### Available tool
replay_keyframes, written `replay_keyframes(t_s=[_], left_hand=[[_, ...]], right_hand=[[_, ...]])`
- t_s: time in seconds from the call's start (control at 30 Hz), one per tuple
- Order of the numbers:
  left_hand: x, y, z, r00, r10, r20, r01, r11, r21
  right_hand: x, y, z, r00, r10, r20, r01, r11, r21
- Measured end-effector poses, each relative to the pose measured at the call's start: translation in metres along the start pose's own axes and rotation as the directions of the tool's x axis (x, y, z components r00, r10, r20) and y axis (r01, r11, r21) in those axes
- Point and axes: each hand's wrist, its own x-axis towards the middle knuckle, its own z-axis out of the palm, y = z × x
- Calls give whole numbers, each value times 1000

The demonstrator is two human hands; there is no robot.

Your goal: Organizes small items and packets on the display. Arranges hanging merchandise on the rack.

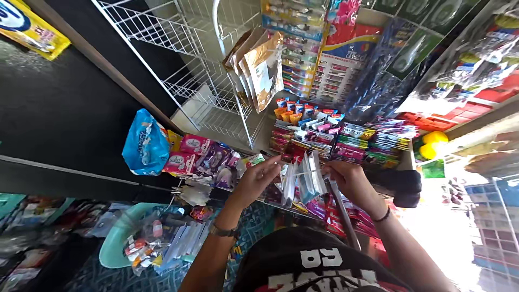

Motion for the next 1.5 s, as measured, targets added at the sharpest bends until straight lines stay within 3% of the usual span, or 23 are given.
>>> replay_keyframes(t_s=[0.1, 0.2, 0.27, 0.33, 0.47, 0.57, 0.67, 0.73, 0.8, 0.87, 0.93, 1.03, 1.1, 1.23, 1.27, 1.3, 1.37, 1.4, 1.43, 1.5], left_hand=[[-11, -11, -6, 966, 166, 198, -176, 984, 37], [-16, -24, 6, 932, 338, 133, -359, 912, 199], [-15, -27, 21, 887, 460, 39, -428, 786, 446], [-16, -32, 31, 825, 562, 62, -492, 660, 567], [-18, -30, 41, 777, 569, 269, -615, 594, 518], [-12, -32, 52, 748, 611, 259, -637, 552, 538], [-4, -35, 64, 767, 612, 194, -612, 604, 511], [1, -40, 71, 814, 564, 139, -563, 709, 425], [4, -44, 78, 862, 502, 64, -498, 820, 281], [6, -44, 80, 897, 442, 6, -438, 887, 145], [5, -42, 79, 915, 401, -38, -399, 915, 57], [4, -35, 76, 940, 328, -94, -334, 941, -59], [2, -30, 73, 955, 269, -126, -285, 949, -137], [-2, -15, 67, 963, 174, -208, -221, 948, -228], [-3, -12, 65, 960, 166, -227, -218, 949, -226], [-3, -11, 62, 955, 165, -246, -222, 949, -225], [-3, -10, 59, 942, 170, -288, -235, 949, -209], [-2, -10, 58, 937, 170, -306, -238, 950, -202], [-1, -10, 57, 932, 168, -322, -240, 950, -199], [0, -9, 57, 925, 158, -345, -241, 947, -211]], right_hand=[[1, 0, -5, 997, 63, 47, -63, 998, 1], [1, -2, -13, 984, 129, 122, -132, 991, 12], [3, -2, -24, 961, 198, 194, -208, 977, 34], [3, 1, -34, 923, 266, 279, -291, 955, 53], [-5, 15, -44, 842, 375, 389, -453, 882, 129], [-16, 23, -47, 797, 427, 428, -540, 820, 187], [-29, 25, -46, 788, 466, 402, -600, 728, 332], [-39, 28, -49, 800, 498, 335, -600, 644, 475], [-52, 45, -60, 794, 569, 215, -594, 649, 476], [-70, 90, -72, 692, 722, 2, -681, 652, 334], [-101, 154, -74, 502, 839, -211, -827, 537, 168], [-155, 220, -60, 246, 940, -237, -959, 271, 80], [-178, 241, -43, 181, 961, -210, -979, 196, 51], [-161, 222, -56, 70, 956, -284, -996, 84, 35], [-154, 215, -67, 92, 950, -299, -996, 91, -16], [-151, 208, -80, 165, 931, -325, -986, 161, -39], [-147, 183, -101, 352, 848, -396, -908, 413, 77], [-145, 168, -109, 390, 785, -481, -832, 525, 182], [-142, 152, -115, 384, 717, -582, -711, 632, 309], [-131, 120, -126, 322, 609, -725, -324, 791, 519]])
